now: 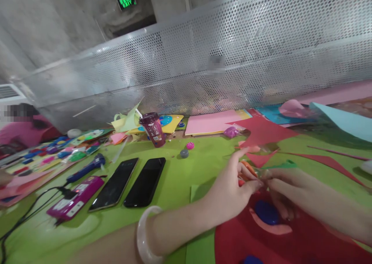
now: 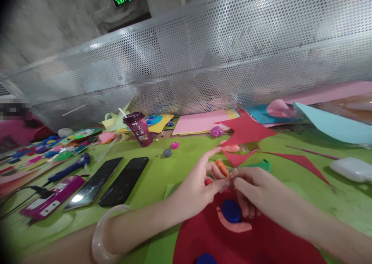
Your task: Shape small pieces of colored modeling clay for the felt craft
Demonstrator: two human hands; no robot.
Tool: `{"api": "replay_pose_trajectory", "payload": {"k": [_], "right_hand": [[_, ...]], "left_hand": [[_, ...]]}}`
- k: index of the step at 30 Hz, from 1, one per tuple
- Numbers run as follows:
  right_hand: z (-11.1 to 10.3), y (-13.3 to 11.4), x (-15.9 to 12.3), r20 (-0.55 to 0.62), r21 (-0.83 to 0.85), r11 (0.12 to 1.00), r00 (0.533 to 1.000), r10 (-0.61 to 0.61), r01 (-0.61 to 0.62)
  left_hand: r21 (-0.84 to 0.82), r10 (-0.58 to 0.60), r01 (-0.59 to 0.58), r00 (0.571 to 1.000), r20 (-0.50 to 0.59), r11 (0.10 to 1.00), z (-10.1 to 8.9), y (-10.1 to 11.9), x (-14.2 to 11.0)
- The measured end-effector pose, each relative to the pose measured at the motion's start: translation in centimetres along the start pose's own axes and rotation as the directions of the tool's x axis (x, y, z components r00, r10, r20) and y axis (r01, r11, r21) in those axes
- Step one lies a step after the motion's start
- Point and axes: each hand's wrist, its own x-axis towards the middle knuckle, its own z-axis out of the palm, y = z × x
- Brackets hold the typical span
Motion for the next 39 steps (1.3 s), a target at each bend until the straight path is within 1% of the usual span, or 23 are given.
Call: {"api": "replay_pose_trajectory", "payload": {"k": [4, 7, 10, 13, 20, 26, 34, 39], "right_hand": [[0.1, -0.3, 0.0, 0.013, 0.052, 0.998, 0.999, -0.037, 0.036], [0.1, -0.5, -0.1, 0.018, 0.070, 0.996, 0.998, -0.057, 0.055], [0.0, -0.6, -0.3, 0.012, 0.079, 0.993, 0.996, -0.085, 0.084], [-0.1, -0.7, -0.7, 0.015, 0.091, 0.989, 0.993, -0.120, 0.118], [-0.1, -1.1, -1.1, -0.002, 0.070, 0.986, 0.989, -0.150, 0.150], [0.0, -0.8, -0.8, -0.051, 0.006, 0.982, 0.980, -0.190, 0.191], [0.3, -0.7, -0.7, -0.057, -0.017, 0.989, 0.988, -0.147, 0.146], [0.2, -0.4, -0.7, -0.053, -0.009, 0.987, 0.986, -0.159, 0.159]], "left_hand": [[-0.039, -0.035, 0.034, 0.999, -0.018, 0.999, -0.1, -0.2, 0.0], [-0.054, -0.087, 0.085, 0.995, -0.043, 0.995, -0.1, -0.3, 0.0], [-0.091, -0.140, 0.137, 0.990, -0.021, 0.986, -0.1, -0.2, 0.0], [-0.118, -0.160, 0.158, 0.987, -0.010, 0.980, -0.1, -0.2, 0.1], [-0.135, -0.159, 0.162, 0.987, 0.034, 0.977, -0.3, -0.4, 0.1], [-0.095, -0.107, 0.110, 0.993, 0.043, 0.989, -0.2, -0.4, 0.1], [-0.108, -0.106, 0.110, 0.993, 0.044, 0.988, -0.1, -0.2, 0.0], [-0.094, -0.117, 0.122, 0.991, 0.058, 0.988, -0.1, -0.4, -0.1]]}}
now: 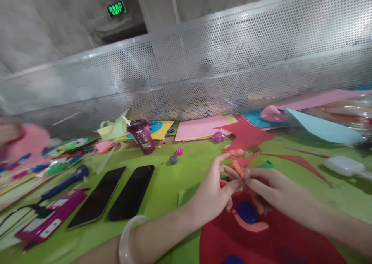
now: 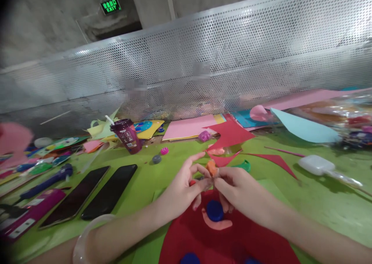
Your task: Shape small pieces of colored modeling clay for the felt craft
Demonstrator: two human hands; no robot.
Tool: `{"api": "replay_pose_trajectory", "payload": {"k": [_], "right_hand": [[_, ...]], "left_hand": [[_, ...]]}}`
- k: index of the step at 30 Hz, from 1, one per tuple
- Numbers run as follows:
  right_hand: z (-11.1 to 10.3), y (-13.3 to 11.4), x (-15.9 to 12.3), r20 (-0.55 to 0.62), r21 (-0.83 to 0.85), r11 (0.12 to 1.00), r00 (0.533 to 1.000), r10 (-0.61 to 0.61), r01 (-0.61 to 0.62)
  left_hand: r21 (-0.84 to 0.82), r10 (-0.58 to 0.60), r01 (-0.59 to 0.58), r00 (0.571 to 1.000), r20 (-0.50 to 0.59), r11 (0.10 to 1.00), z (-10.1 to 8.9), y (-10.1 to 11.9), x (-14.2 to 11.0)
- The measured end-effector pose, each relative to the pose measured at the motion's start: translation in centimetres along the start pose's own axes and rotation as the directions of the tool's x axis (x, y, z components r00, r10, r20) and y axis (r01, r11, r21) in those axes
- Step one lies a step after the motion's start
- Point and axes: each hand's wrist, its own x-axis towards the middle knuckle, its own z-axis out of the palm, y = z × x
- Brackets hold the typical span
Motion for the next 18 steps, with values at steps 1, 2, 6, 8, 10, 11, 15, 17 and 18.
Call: {"api": "replay_pose_trajectory", "payload": {"k": [1, 2, 6, 8, 10, 11, 15, 17, 18], "right_hand": [[0.0, 0.1, 0.0, 0.004, 0.000, 1.000, 1.000, -0.005, 0.005], [0.0, 0.2, 0.0, 0.008, -0.002, 1.000, 1.000, -0.010, 0.010], [-0.1, 0.6, 0.3, 0.016, -0.032, 0.999, 1.000, -0.016, 0.016], [-0.1, 0.9, 0.4, 0.015, -0.062, 0.998, 1.000, -0.016, 0.017], [-0.1, 1.4, 0.6, -0.006, -0.085, 0.996, 0.999, -0.032, 0.032], [0.0, 1.6, 0.6, -0.013, -0.090, 0.995, 0.999, -0.039, 0.037], [0.4, 2.1, 0.4, -0.023, -0.091, 0.995, 0.998, -0.054, 0.051], [0.7, 2.0, 0.3, -0.088, -0.146, 0.987, 0.993, -0.074, 0.061], [0.8, 2.0, 0.2, -0.153, -0.207, 0.976, 0.983, -0.106, 0.073]], "left_hand": [[-0.001, 0.001, -0.001, 1.000, -0.002, 1.000, 0.0, 0.0, 0.0], [-0.006, 0.001, -0.001, 1.000, -0.004, 1.000, 0.0, 0.0, 0.0], [-0.036, 0.003, -0.002, 1.000, 0.018, 0.999, -0.1, 0.0, 0.1], [-0.036, 0.011, -0.010, 0.999, 0.034, 0.999, -0.1, 0.0, 0.1], [-0.006, 0.037, -0.037, 0.999, 0.030, 0.999, -0.1, -0.1, 0.0], [0.022, 0.057, -0.058, 0.998, 0.027, 0.998, 0.0, -0.1, 0.0], [0.173, 0.170, -0.167, 0.985, 0.000, 0.971, -0.2, -0.3, 0.0], [0.287, 0.219, -0.211, 0.976, 0.006, 0.934, -0.3, -0.4, 0.0], [0.348, 0.234, -0.226, 0.972, 0.019, 0.910, -0.4, -0.5, 0.0]]}}
